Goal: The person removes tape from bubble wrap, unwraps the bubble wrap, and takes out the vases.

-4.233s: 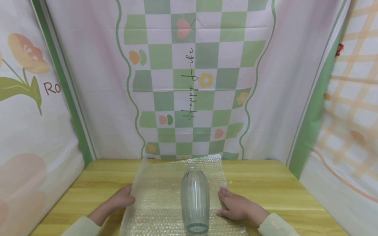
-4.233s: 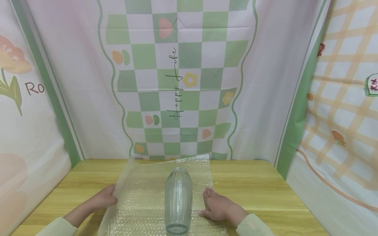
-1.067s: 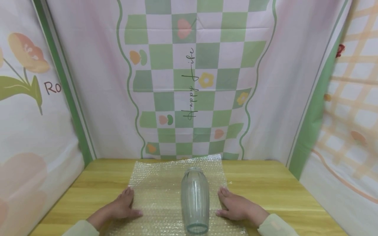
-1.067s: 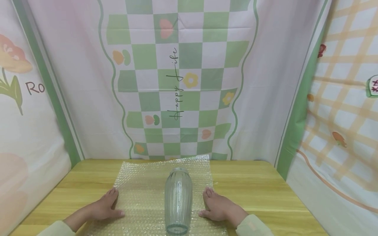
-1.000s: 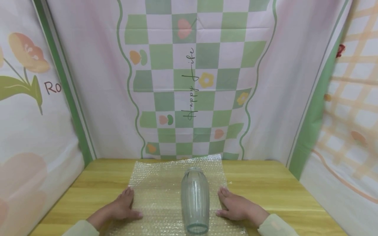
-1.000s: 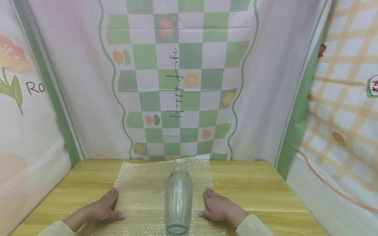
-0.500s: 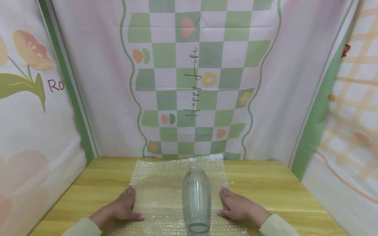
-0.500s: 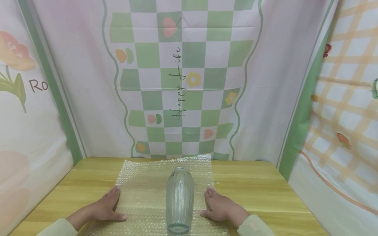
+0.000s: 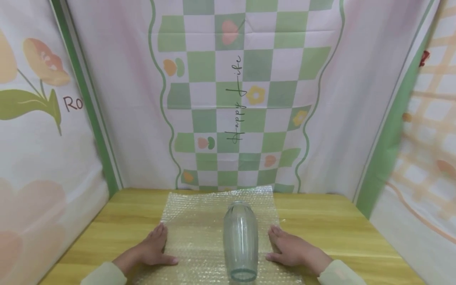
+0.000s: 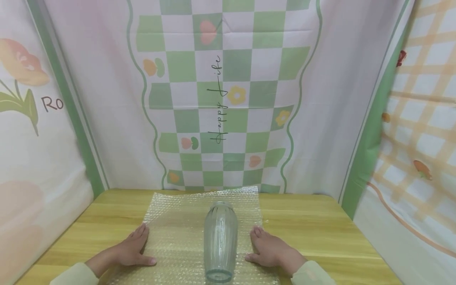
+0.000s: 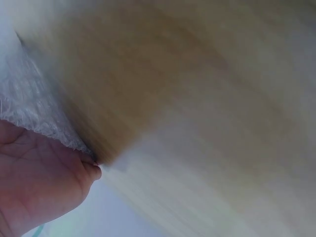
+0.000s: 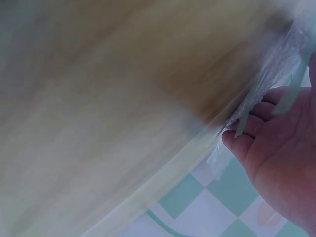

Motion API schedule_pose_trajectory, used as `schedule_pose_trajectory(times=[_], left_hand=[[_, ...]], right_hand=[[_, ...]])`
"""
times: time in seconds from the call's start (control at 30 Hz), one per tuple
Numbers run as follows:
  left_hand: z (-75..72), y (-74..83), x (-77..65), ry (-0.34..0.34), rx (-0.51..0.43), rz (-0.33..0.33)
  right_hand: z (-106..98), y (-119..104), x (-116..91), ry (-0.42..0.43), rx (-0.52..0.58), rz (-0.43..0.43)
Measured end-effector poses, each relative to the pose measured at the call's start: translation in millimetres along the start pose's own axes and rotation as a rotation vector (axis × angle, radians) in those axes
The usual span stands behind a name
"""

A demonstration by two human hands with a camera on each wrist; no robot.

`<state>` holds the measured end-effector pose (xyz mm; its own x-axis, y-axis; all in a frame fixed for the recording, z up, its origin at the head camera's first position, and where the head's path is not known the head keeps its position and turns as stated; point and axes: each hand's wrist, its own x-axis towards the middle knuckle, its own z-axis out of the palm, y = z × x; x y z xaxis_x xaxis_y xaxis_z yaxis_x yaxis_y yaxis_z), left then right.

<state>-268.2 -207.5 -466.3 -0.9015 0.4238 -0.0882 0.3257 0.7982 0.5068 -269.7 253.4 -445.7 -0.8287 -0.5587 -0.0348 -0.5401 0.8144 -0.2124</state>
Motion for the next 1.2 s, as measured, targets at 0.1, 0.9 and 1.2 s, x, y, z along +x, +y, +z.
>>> schedule_pose_trajectory(times=[0.1, 0.9, 1.2], left_hand=[[1.8, -2.5, 2.5, 0.013, 0.004, -0.006], [5.0, -5.8, 5.1, 0.033, 0.008, -0.028], [-3.9, 5.8, 0.4, -0.005, -0.006, -0.036]], right_hand=[[-1, 0, -1, 0.015, 0.006, 0.003], [-7, 2, -1, 0.095, 0.033, 0.004], [-18, 3, 4, 0.167, 0.103, 0.003]])
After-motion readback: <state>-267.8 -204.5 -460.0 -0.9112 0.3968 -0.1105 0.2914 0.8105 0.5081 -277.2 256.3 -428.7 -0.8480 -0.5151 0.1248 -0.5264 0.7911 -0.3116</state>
